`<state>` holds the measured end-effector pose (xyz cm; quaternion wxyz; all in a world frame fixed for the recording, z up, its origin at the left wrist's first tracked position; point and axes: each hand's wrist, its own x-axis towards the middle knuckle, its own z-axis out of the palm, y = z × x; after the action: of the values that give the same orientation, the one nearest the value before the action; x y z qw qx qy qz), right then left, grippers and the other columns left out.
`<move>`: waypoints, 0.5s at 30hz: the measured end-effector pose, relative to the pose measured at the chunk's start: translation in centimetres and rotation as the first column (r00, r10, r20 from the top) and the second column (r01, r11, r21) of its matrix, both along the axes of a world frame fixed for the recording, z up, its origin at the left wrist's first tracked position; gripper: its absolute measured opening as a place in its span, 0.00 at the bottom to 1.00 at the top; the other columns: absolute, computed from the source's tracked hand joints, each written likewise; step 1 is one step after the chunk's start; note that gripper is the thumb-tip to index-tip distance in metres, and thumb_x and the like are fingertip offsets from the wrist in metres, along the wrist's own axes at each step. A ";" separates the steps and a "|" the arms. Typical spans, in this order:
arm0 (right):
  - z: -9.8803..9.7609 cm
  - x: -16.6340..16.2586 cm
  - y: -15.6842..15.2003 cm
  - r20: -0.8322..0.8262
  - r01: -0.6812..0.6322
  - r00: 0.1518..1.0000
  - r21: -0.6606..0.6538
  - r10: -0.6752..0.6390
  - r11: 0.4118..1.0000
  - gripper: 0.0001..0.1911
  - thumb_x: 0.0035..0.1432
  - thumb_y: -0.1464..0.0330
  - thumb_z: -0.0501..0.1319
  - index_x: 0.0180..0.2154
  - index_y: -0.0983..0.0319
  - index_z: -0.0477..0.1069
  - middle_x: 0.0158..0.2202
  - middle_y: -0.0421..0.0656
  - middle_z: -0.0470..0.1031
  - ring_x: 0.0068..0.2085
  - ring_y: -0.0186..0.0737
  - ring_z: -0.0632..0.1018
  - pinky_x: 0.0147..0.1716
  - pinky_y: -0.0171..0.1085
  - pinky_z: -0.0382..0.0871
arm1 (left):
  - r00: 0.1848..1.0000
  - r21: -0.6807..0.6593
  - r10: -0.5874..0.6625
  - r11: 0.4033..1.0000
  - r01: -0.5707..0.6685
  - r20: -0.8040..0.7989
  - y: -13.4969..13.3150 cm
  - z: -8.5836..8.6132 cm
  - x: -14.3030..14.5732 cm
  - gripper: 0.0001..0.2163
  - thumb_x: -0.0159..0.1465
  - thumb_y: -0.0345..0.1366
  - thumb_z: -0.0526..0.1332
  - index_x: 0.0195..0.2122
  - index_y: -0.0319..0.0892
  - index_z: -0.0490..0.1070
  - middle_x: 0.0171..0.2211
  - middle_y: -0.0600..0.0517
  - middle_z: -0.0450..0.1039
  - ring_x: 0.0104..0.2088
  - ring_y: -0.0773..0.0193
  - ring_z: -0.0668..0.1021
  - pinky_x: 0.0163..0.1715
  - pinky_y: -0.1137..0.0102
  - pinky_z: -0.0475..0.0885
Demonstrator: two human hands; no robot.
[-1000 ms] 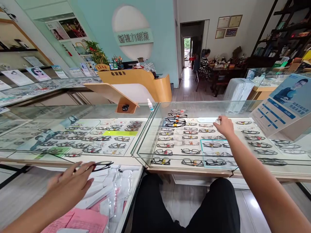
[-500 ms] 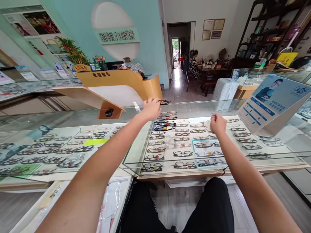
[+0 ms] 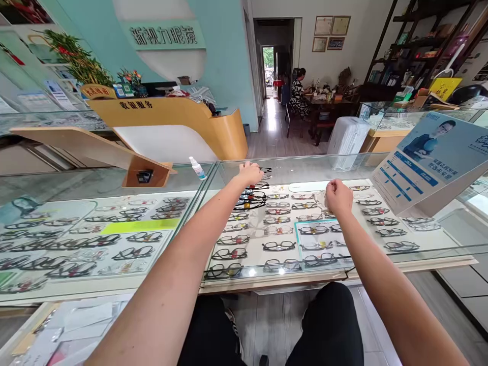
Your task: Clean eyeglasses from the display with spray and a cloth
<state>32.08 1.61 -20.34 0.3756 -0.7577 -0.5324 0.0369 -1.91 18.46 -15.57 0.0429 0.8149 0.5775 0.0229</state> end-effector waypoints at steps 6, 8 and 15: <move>0.8 0.1 -0.3 -0.009 0.024 1.000 -0.004 -0.024 1.000 0.07 0.69 0.63 0.55 0.38 0.56 0.70 0.31 0.43 0.77 0.36 0.49 0.73 0.44 0.44 0.60 | 0.991 0.178 -0.054 0.984 0.031 0.122 -6.6 3.2 -0.9 0.15 0.76 0.42 0.54 0.49 0.44 0.79 0.65 0.40 0.77 0.68 0.41 0.70 0.68 0.45 0.62; 1.0 0.2 -0.3 -0.008 0.031 0.999 0.000 -0.031 1.000 0.06 0.67 0.64 0.57 0.39 0.56 0.71 0.30 0.43 0.75 0.35 0.49 0.72 0.43 0.44 0.60 | 0.959 0.290 -0.163 0.953 0.092 0.230 -12.0 4.5 -2.1 0.13 0.72 0.45 0.61 0.51 0.43 0.75 0.53 0.42 0.80 0.56 0.46 0.77 0.61 0.51 0.68; 0.9 1.0 0.4 0.034 0.079 0.996 -0.016 -0.079 0.997 0.06 0.63 0.65 0.62 0.40 0.56 0.76 0.31 0.43 0.73 0.33 0.46 0.69 0.42 0.47 0.60 | 0.760 -0.008 -0.502 0.832 0.554 0.413 -34.6 3.7 -10.7 0.09 0.68 0.31 0.62 0.31 0.46 0.64 0.29 0.54 0.73 0.33 0.61 0.75 0.42 0.64 0.68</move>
<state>33.05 1.97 -19.42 0.3612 -0.7820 -0.5078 0.0141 -12.56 -16.15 -11.87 0.2155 0.9182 0.3034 0.1359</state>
